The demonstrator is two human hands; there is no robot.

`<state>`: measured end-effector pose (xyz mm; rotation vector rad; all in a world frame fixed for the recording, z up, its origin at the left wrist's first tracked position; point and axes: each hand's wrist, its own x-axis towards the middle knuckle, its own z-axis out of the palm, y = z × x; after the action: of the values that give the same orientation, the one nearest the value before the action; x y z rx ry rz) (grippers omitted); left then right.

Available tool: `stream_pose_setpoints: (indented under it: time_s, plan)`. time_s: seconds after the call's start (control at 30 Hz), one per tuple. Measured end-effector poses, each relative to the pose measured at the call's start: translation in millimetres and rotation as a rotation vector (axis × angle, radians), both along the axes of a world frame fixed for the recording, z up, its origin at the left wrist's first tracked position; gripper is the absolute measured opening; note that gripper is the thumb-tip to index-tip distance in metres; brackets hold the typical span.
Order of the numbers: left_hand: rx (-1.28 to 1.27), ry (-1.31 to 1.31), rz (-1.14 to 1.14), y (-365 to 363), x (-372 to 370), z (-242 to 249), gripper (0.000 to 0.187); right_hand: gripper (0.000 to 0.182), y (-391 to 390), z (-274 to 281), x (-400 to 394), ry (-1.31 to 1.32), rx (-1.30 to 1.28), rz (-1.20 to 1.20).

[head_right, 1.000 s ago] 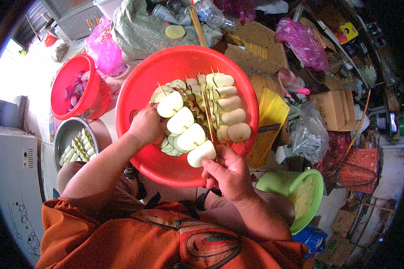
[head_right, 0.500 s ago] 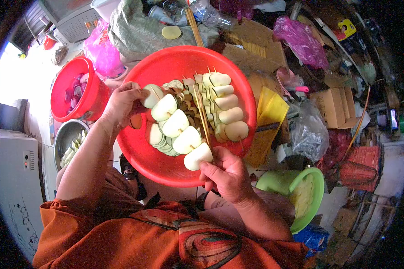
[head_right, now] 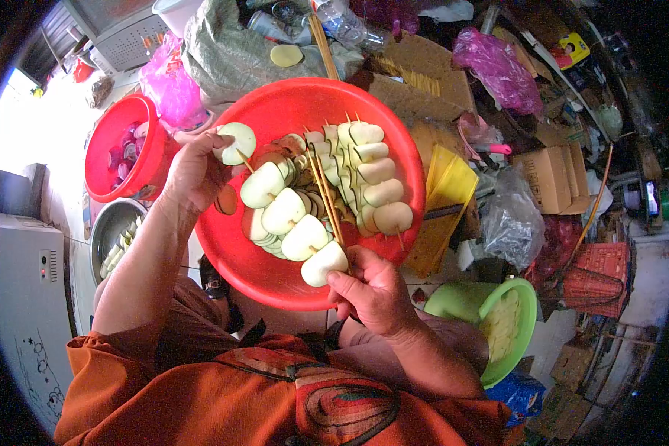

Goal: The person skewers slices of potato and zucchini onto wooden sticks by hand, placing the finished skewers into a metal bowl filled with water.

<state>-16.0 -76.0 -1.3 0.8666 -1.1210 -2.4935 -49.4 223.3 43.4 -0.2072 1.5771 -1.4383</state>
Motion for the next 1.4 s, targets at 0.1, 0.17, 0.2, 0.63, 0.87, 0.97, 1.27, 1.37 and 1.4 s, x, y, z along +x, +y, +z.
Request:
stream_pose_setpoints:
  time_s: [0.1,0.17,0.2,0.63,0.87,0.97,1.27,1.37,1.4]
  plan:
    - [0.021,0.022,0.040,-1,0,1,0.020,0.016,-1,0,0,0.004,-0.014,0.001]
    - [0.020,0.025,0.048,0,1,4,0.020,0.016,-1,0,0,-0.007,-0.016,-0.003]
    - [0.011,0.007,0.068,2,0,6,0.020,0.016,-1,0,0,-0.006,-0.016,-0.004]
    - [-0.120,-0.080,0.102,4,-2,2,0.015,0.017,0,0,-2,-0.006,-0.031,-0.026]
    - [-0.373,-0.089,0.050,19,0,8,0.013,0.019,1,-4,-3,0.040,-0.008,-0.013]
    - [-0.454,-0.043,-0.049,23,0,7,0.013,0.020,2,-5,-3,0.045,0.003,-0.011]
    - [-0.234,-0.194,0.068,31,-1,28,0.015,0.021,0,-1,0,0.057,0.005,-0.015]
    - [-0.160,-0.112,0.070,24,0,15,0.013,0.021,2,-2,0,0.041,-0.010,0.008]
    - [-0.153,-0.100,0.066,23,0,13,0.013,0.021,2,-3,0,0.040,-0.010,0.009]
